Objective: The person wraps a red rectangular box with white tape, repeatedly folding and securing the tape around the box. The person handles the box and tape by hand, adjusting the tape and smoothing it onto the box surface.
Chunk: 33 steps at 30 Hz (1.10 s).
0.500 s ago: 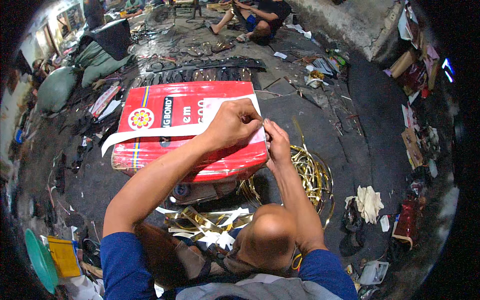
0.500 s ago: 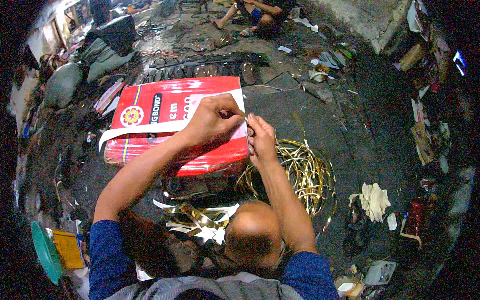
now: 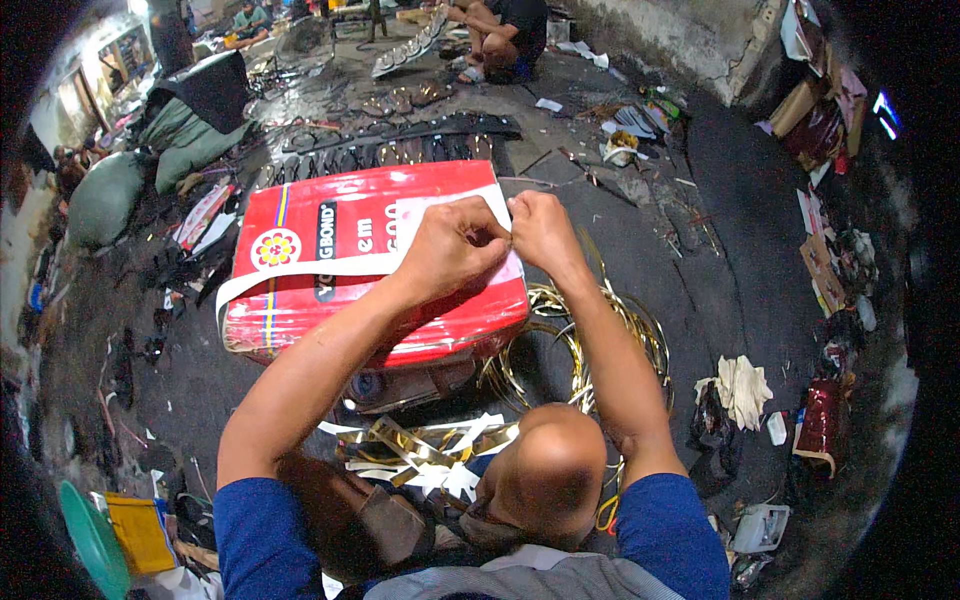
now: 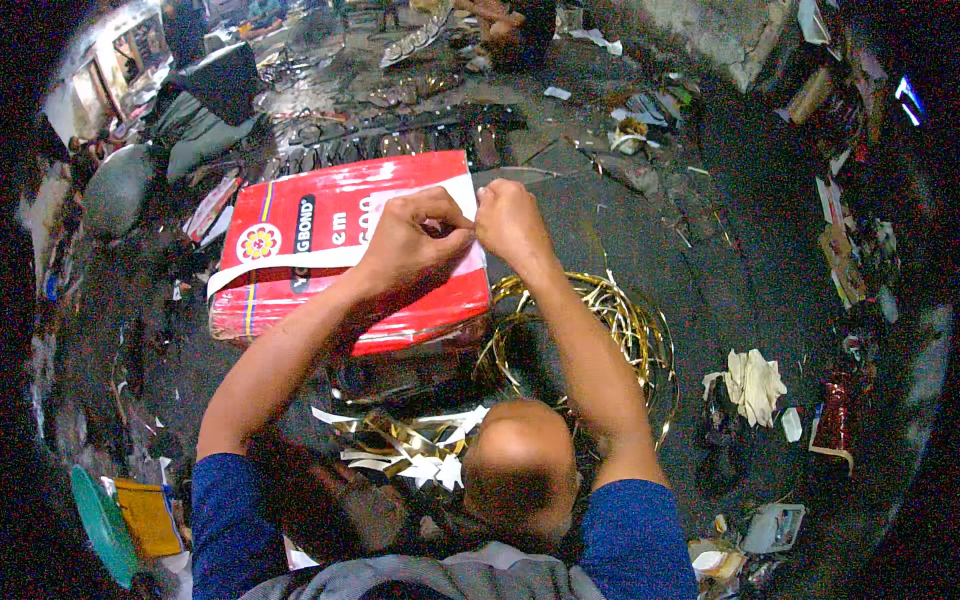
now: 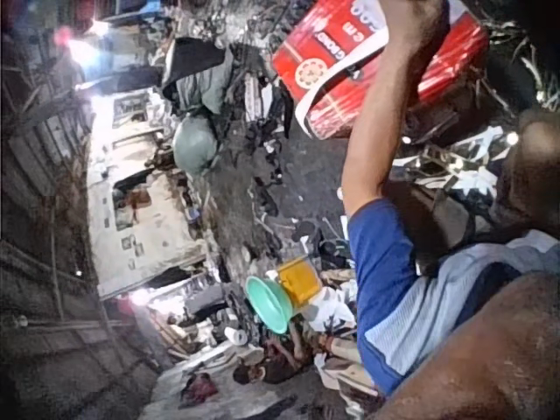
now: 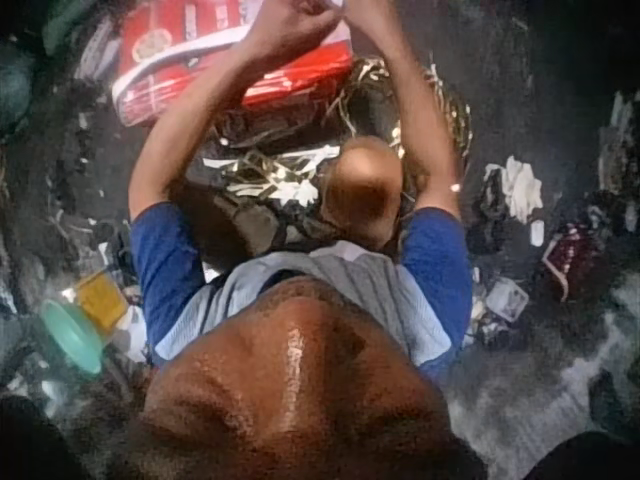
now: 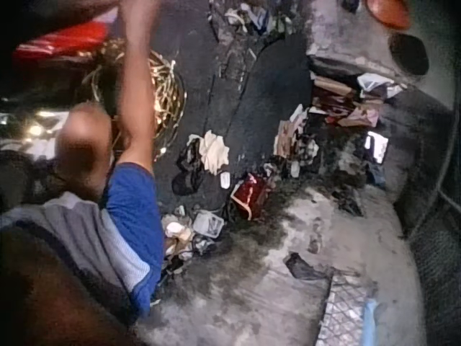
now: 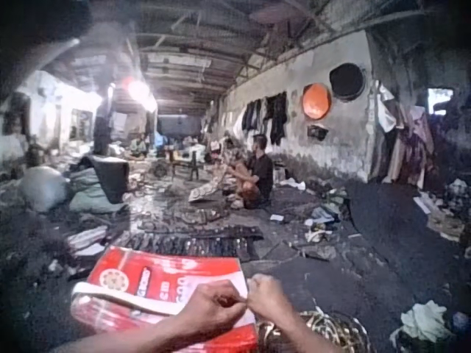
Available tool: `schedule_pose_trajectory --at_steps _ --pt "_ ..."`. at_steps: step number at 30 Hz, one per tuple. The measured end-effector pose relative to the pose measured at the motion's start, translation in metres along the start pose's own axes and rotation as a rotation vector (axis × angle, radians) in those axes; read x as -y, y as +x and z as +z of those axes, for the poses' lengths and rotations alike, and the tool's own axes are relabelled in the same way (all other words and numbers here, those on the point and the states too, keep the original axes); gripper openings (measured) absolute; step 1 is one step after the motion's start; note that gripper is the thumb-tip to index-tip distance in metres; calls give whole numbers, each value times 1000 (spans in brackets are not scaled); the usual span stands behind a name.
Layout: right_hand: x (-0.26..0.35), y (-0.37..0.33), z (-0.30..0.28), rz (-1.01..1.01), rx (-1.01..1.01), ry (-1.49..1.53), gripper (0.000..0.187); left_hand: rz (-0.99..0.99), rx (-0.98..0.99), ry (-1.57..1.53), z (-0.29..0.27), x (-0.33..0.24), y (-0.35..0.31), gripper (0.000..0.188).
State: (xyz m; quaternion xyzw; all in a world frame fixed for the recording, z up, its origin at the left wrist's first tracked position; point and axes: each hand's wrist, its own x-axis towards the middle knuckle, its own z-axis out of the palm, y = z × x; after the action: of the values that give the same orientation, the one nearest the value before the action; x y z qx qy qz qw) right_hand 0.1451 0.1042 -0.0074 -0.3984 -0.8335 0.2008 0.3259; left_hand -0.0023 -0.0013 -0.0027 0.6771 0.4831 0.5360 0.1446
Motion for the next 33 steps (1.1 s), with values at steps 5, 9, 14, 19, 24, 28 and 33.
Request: schedule_pose_trajectory --at_steps 5,9,14,19,24,28,33 --pt "-45 -20 51 134 -128 438 31 -49 12 -14 0 0 -1 7" --pt "-80 -42 100 201 -181 507 33 -67 25 38 -6 0 -3 9" --pt "-172 -101 175 277 -226 428 29 -76 21 45 -2 -8 7 11" --pt "-229 -149 218 368 -136 244 24 -136 24 51 -1 -7 1 11" --pt "-264 -181 236 324 16 44 22 -85 30 4 3 -1 3 8" --pt "-286 -196 255 347 87 -183 35 -96 51 13 0 -4 3 7" --pt "-297 -226 258 663 64 -156 28 -66 57 -17 3 -6 3 4"
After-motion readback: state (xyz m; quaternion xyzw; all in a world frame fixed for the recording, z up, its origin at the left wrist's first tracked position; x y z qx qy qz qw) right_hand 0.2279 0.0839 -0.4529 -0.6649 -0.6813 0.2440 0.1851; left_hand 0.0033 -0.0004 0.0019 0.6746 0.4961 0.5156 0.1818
